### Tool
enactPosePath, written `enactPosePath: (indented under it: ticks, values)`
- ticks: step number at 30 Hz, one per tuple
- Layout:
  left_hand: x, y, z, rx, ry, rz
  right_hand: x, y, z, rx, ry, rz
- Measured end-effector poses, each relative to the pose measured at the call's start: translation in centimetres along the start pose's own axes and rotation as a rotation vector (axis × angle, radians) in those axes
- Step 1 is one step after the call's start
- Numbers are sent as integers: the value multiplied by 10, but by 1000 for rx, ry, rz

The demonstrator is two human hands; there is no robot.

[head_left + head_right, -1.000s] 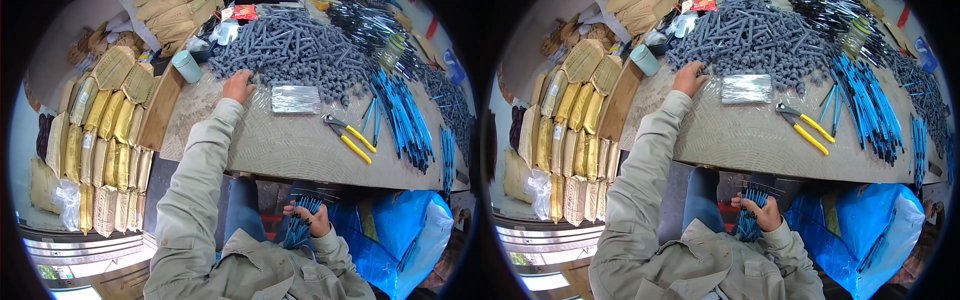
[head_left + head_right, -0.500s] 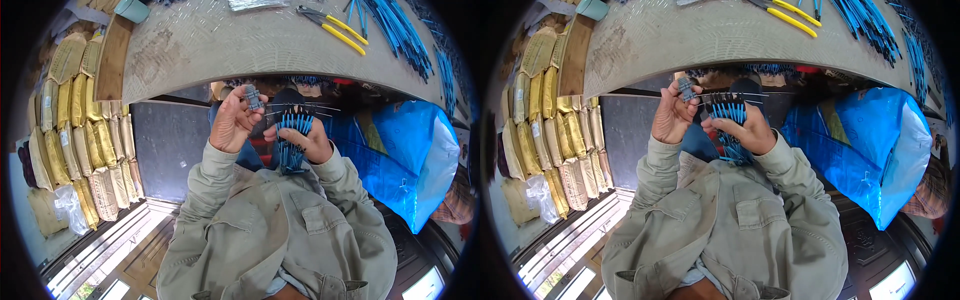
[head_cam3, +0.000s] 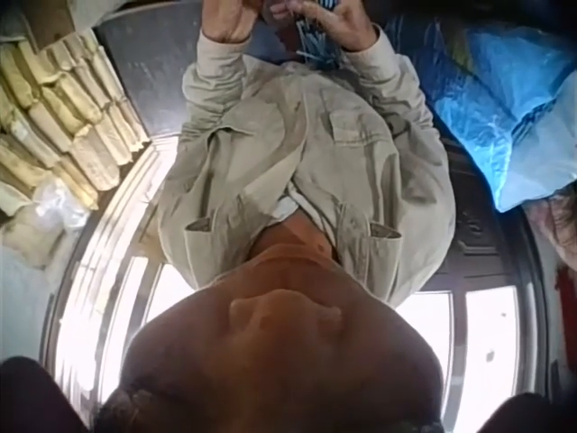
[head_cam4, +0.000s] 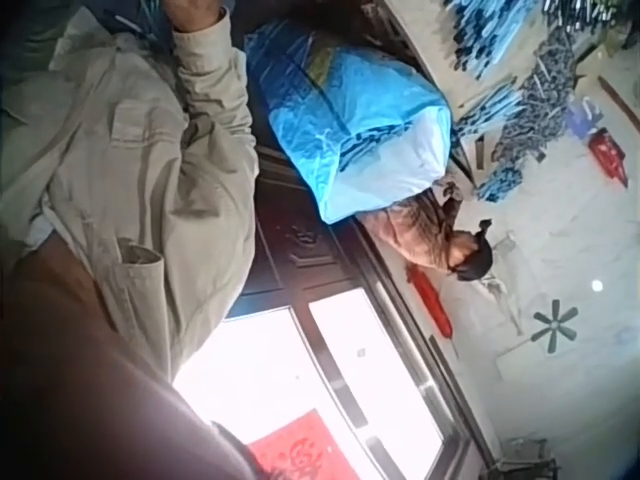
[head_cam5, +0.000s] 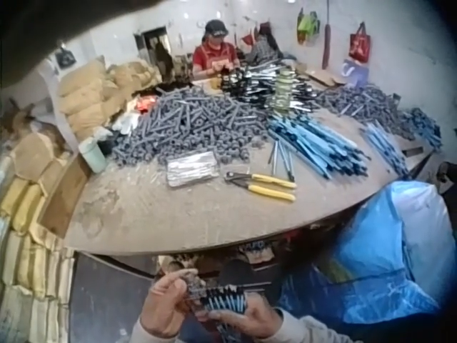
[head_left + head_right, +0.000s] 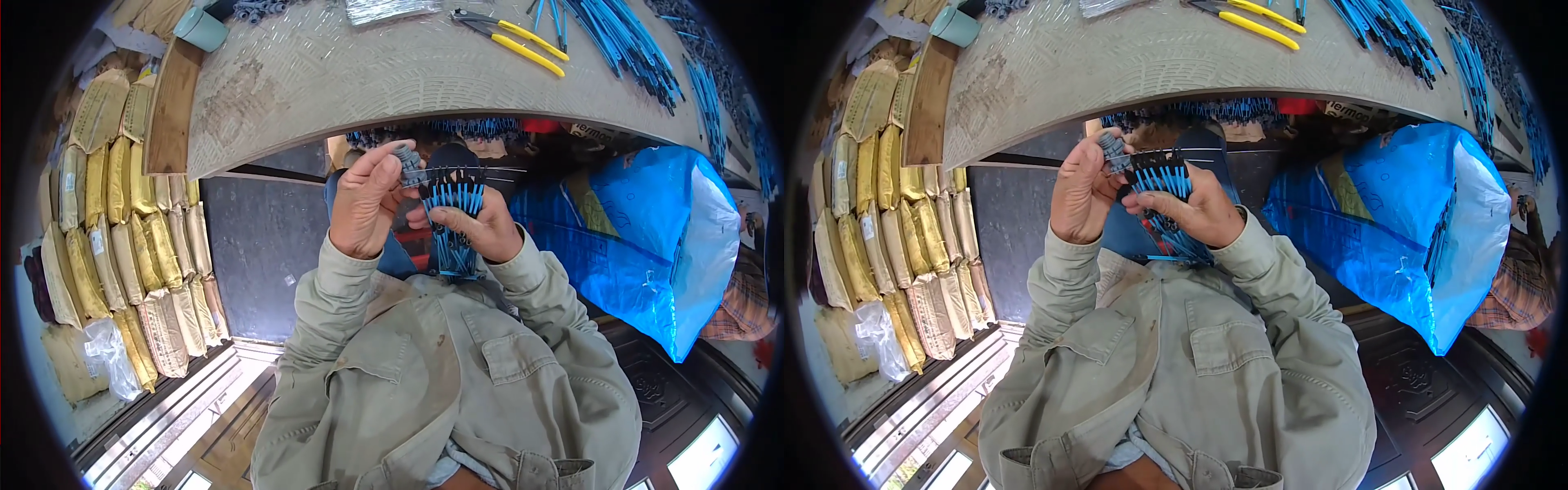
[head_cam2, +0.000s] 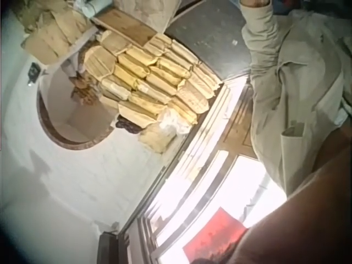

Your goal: The person assembles blue tubes and small metal components, including spring pins, into a larger component at a workbench. The assembly is performed using pliers.

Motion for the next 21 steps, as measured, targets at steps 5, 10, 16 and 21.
enactPosePath:
  ticks: [5, 10, 16, 21]
  values:
    - [-8, -4, 0, -51, -43, 5, 3, -3, -2, 8, 2, -5]
    - [-26, 0, 3, -144, -34, -11, 10, -6, -3, -12, 4, 23]
    - [-27, -2, 6, -219, -330, 76, 14, -10, -7, 87, 149, 39]
    - [-26, 0, 12, -222, -448, 21, 13, -11, -8, 100, 164, 39]
Point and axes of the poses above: each hand's wrist, its own y-axis away from the middle knuckle, its own x-axis out of the back of the hand, z = x × y, the point moved 3 cm from there along -y, towards the middle knuckle, and after that the axes turned 4 degrees about y, right-handed, at the moved point
